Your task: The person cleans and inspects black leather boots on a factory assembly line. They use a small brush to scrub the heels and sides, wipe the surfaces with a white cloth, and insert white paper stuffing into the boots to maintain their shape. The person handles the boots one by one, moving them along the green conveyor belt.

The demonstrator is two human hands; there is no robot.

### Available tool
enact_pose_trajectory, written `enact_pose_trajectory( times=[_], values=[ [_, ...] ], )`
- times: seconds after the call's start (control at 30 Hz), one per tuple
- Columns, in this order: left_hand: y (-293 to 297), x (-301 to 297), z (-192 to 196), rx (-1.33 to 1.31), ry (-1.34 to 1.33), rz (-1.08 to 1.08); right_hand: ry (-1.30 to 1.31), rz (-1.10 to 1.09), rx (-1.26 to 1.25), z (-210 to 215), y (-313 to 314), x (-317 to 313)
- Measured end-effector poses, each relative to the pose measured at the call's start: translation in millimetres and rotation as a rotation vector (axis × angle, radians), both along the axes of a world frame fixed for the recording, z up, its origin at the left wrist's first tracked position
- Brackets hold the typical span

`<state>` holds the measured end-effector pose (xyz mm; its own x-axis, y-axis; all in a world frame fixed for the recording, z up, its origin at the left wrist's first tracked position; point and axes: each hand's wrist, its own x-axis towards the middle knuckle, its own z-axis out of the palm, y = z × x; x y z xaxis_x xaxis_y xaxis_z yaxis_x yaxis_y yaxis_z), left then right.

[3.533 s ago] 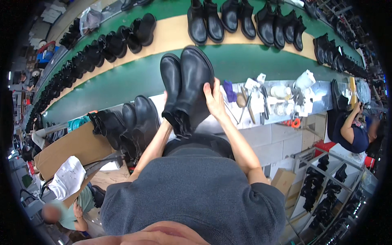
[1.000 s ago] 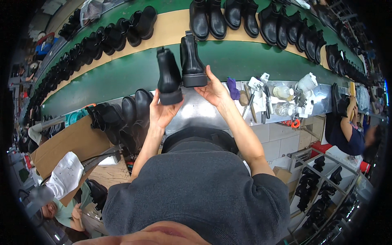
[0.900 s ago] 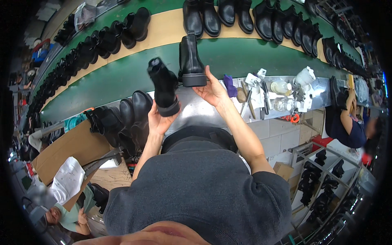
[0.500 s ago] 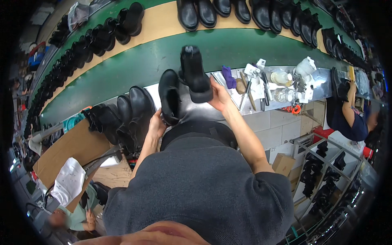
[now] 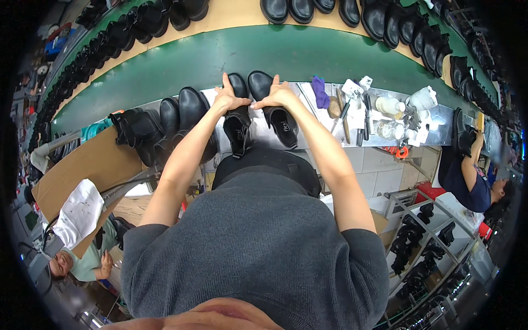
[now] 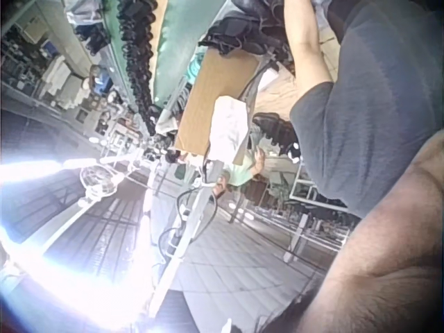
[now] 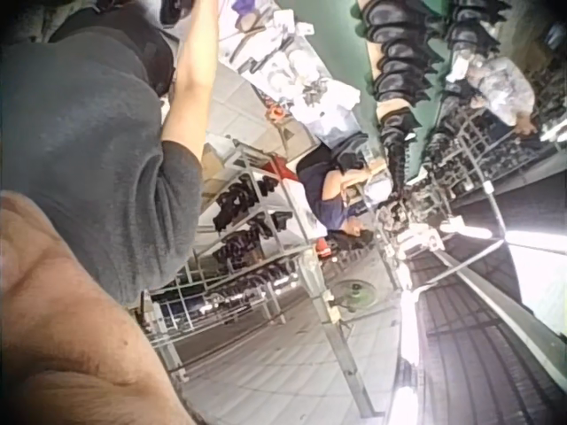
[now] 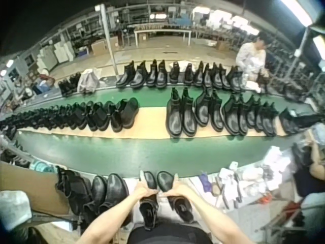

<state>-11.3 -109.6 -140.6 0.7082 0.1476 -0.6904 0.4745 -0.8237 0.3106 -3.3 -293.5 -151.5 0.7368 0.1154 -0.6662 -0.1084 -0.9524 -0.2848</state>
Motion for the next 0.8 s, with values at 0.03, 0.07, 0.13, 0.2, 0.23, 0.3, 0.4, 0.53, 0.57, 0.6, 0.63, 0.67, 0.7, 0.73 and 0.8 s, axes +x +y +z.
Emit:
enact_pose_trajectory(
  times=[0.03,0.07,0.13,0.2,0.23,0.3,0.4,0.53,0.57,0.6,0.63,0.67,0.7,0.73,0.8],
  values=[
    [7,0,-4,-0.026,-0.016,0.017,0.010,-0.021,0.007,1,4,4],
    [15,0,-7,-0.053,-0.033,0.033,0.020,-0.042,0.014,3,4,10],
    [42,-1,-26,-0.275,-0.199,0.094,-0.029,-0.069,0.138,-2,-10,16],
    [61,3,-45,-0.621,-0.252,0.250,-0.086,-0.156,0.364,-5,-28,21],
    [56,6,-22,-0.713,-0.158,0.356,-0.011,-0.226,0.509,8,-36,23],
    [57,1,30,-0.879,-0.142,0.447,0.108,-0.389,0.715,49,-40,20],
    [49,-18,94,-1.159,-0.006,0.559,0.320,-0.504,0.916,87,-43,6],
    [50,-33,97,-1.153,-0.018,0.531,0.326,-0.328,0.933,94,-49,-1],
    [47,-29,99,-1.134,-0.022,0.539,0.271,-0.328,0.832,91,-51,3],
    [46,-28,102,-1.110,-0.029,0.557,0.225,-0.319,0.734,98,-46,7],
    [45,-26,103,-1.090,-0.037,0.571,0.299,-0.385,0.818,116,-39,8],
    [46,-26,99,-1.119,-0.051,0.580,0.291,-0.380,0.884,113,-37,7],
    [45,-27,91,-1.151,-0.066,0.585,0.278,-0.375,0.949,107,-36,6],
    [45,-27,84,-1.184,-0.078,0.592,0.267,-0.371,1.013,98,-36,4],
    [41,-26,78,-1.216,-0.094,0.624,0.310,-0.418,1.013,81,-40,6]
  ],
)
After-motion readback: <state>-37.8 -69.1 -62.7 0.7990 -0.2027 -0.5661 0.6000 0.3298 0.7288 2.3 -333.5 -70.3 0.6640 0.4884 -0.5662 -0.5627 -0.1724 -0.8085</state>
